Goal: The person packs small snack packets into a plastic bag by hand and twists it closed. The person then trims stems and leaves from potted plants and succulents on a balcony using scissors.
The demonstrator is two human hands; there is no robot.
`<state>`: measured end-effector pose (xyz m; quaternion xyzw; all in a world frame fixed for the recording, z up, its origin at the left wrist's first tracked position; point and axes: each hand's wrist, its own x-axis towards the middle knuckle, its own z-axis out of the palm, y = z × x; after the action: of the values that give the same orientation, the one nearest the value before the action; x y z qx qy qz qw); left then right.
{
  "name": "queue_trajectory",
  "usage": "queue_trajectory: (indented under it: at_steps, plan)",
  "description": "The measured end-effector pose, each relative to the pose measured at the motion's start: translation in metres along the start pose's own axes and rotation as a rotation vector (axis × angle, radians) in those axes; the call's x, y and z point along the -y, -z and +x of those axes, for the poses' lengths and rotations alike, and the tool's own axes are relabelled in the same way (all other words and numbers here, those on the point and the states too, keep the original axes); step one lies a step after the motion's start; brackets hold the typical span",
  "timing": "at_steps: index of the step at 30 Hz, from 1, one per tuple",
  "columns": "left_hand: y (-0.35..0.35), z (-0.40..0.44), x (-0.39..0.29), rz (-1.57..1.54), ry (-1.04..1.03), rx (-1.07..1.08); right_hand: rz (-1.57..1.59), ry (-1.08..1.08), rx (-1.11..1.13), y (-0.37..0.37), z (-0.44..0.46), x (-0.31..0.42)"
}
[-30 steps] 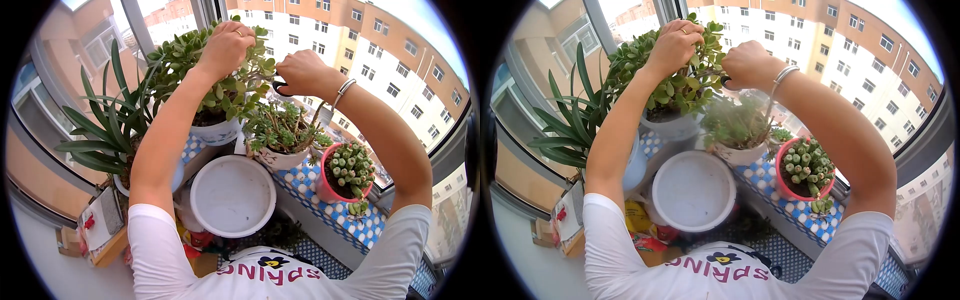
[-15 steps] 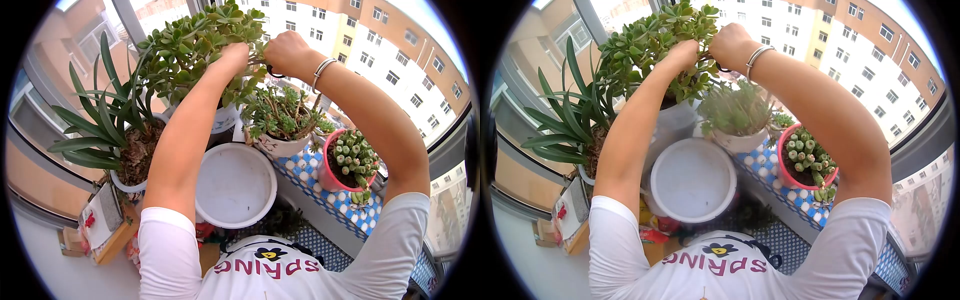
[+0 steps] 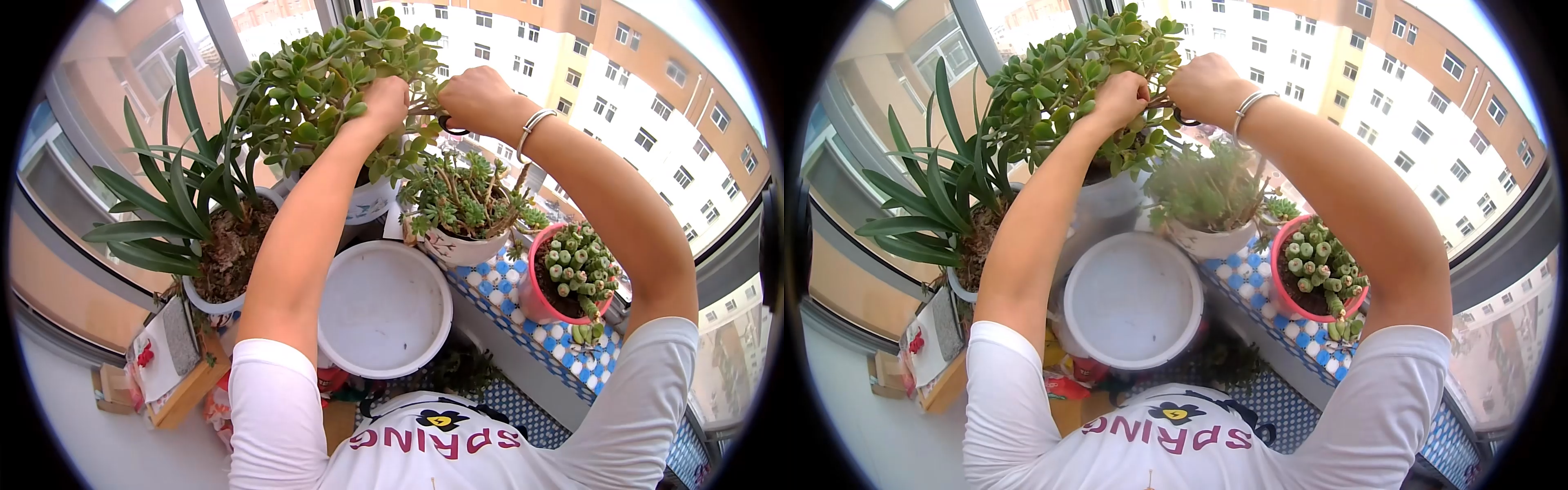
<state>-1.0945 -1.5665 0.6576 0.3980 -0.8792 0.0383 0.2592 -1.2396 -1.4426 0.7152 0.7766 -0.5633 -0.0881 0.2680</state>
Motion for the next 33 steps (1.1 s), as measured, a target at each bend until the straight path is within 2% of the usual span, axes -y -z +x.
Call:
queue_trajectory:
  at_steps: [5,8,9,12,13,16,17,20,21,24,26,29,33]
  plan:
    - [-0.017,0.003,0.005,0.092,-0.030,-0.072,-0.052,-0.007,-0.060,-0.001,0.002,0.003]
    - [-0.028,0.002,0.010,0.056,-0.037,-0.092,-0.071,-0.009,-0.020,0.002,0.002,0.006]
    - [-0.024,-0.004,0.008,0.017,-0.058,-0.063,-0.075,-0.001,-0.020,0.002,0.000,0.005]
    - [-0.004,-0.034,-0.016,-0.183,0.113,-0.208,-0.149,0.008,-0.021,0.012,-0.015,-0.008]
    - [-0.001,-0.039,-0.016,-0.178,0.074,-0.214,-0.112,0.032,0.004,0.021,-0.025,-0.013]
    - [0.016,-0.050,-0.028,-0.836,0.299,-0.250,-0.070,0.037,-0.075,0.028,-0.047,-0.031]
    - [0.026,-0.053,-0.037,-1.180,0.417,-0.211,-0.054,0.001,-0.074,0.032,-0.050,-0.030]
    - [0.030,-0.050,-0.036,-1.456,0.455,-0.344,-0.034,-0.062,-0.092,0.039,-0.053,-0.031]
    - [0.033,-0.046,-0.038,-1.487,0.483,-0.412,-0.044,-0.053,-0.110,0.037,-0.050,-0.033]
    - [0.028,-0.033,-0.023,-1.481,0.524,-0.312,-0.110,-0.022,-0.211,0.034,-0.042,-0.035]
    - [0.015,-0.024,-0.022,-1.277,0.535,-0.388,-0.167,-0.038,-0.191,0.038,-0.034,-0.033]
    - [-0.003,-0.018,-0.019,-1.096,0.501,-0.469,-0.225,-0.015,-0.299,0.038,-0.024,-0.028]
    - [-0.006,-0.015,-0.020,-1.141,0.443,-0.461,-0.348,-0.004,-0.233,0.046,-0.012,-0.019]
